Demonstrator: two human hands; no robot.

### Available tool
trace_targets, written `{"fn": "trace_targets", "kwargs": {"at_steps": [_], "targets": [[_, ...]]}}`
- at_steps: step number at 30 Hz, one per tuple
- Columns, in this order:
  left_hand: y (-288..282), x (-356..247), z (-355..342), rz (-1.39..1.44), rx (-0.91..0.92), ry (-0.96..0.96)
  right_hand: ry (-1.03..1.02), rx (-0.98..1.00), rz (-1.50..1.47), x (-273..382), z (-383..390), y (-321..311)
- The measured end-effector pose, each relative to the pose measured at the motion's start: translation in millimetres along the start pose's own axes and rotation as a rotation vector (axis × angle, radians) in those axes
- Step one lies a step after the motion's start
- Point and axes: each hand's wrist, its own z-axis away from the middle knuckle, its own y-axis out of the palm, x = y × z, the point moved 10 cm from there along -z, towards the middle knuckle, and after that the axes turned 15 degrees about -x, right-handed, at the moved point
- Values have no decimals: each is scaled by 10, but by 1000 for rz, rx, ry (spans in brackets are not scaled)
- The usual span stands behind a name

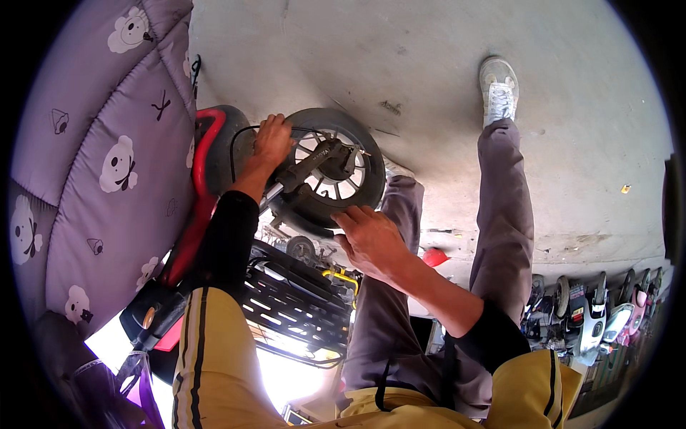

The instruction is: The person adjusts the front wheel brake cable and tightens nuts on the brake assembly of a red electric scooter. They use a wrench to secure the components and test the brake lever to confirm functionality.

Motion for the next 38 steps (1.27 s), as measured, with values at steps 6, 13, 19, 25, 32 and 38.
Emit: {"fn": "trace_targets", "kwargs": {"at_steps": [6, 13, 19, 25, 32, 38], "targets": [[69, -56, 24, -10, -52, 77, -14, -8, 14, -10, 25, 20], [132, -26, 61, 8, -82, 121, -26, -5, 44, -29, 76, 79], [155, -8, 28, 6, -13, 94, -48, -5, 72, -20, 79, 71], [-597, -417, -301, 242, -193, 106, -61, 46, 109, -201, 124, 129], [-1809, -1592, 368, 713, -104, -388, 285, 94, -111, -702, 770, -295], [-2518, -3443, 1415, 992, -469, -329, 810, -138, -1627, 162, 1280, -1237]]}}
